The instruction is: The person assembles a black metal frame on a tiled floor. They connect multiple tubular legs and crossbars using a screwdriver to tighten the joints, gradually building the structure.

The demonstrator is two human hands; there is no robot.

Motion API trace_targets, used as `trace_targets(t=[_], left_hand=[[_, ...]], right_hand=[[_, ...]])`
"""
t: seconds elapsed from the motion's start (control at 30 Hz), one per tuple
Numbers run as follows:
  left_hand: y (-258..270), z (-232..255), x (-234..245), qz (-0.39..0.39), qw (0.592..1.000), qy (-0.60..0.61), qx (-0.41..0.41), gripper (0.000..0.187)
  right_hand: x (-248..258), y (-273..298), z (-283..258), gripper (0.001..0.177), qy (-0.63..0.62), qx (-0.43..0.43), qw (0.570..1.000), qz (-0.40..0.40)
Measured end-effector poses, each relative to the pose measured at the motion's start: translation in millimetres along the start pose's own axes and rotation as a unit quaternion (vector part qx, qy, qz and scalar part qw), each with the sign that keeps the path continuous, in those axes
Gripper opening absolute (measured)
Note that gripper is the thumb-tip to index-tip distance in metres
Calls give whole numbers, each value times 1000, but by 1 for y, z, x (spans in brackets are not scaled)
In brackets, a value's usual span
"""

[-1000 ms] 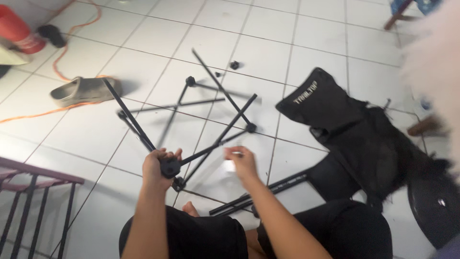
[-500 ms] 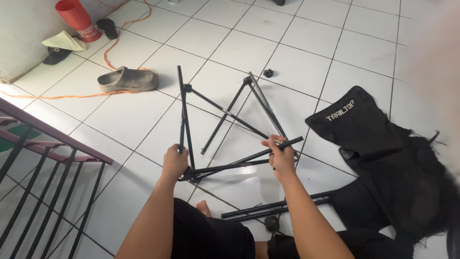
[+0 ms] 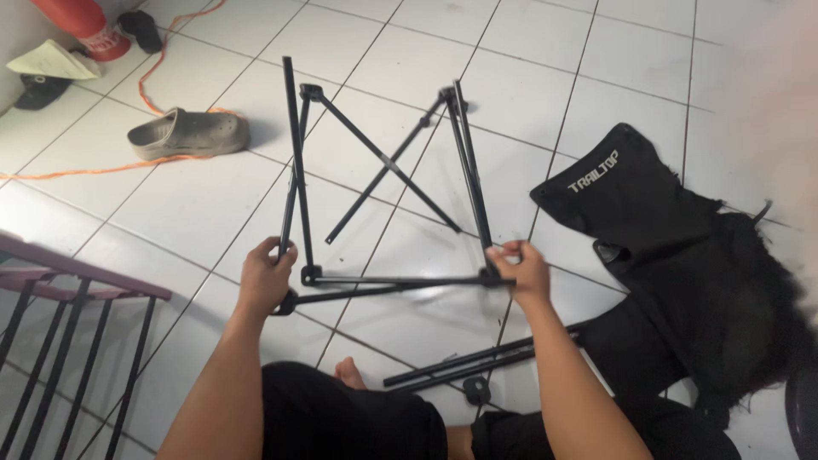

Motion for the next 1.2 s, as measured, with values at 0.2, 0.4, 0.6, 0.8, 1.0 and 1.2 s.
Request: trace_targets(t=[0.2,0.4,0.6,0.8,1.0,1.2], left_hand=[[1,22,3,6,997,-72,-20,28],[-3,14,5,-3,997,-76,21,36],[-9,13,5,9,991,-129,-29,46],[-20,13,3,-22,980,-197,12,44],[-29,31,-14,49,908,-412,-51,29],[-9,73,-110,-61,864,-418,-275,37]], right_hand=[[-18,-12,-25,27,-11,-43,996,-72],[35,-35,-49,26,-538,-181,815,-119],[91,-40,-89,40,-511,-224,812,-169],[108,-31,-103,56,-425,-205,860,-196],[105,1,-97,55,-500,-232,828,-107],[92,21,-93,51,-558,-230,795,-58]])
Point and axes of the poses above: each hand's wrist, its own y-axis away from the middle knuckle, its own x-axis out of the back of the hand, z = x × y, the point moved 3 cm from there along -y, towards the middle knuckle, and after that the axes turned 10 degrees about x, right-handed, at the moved point
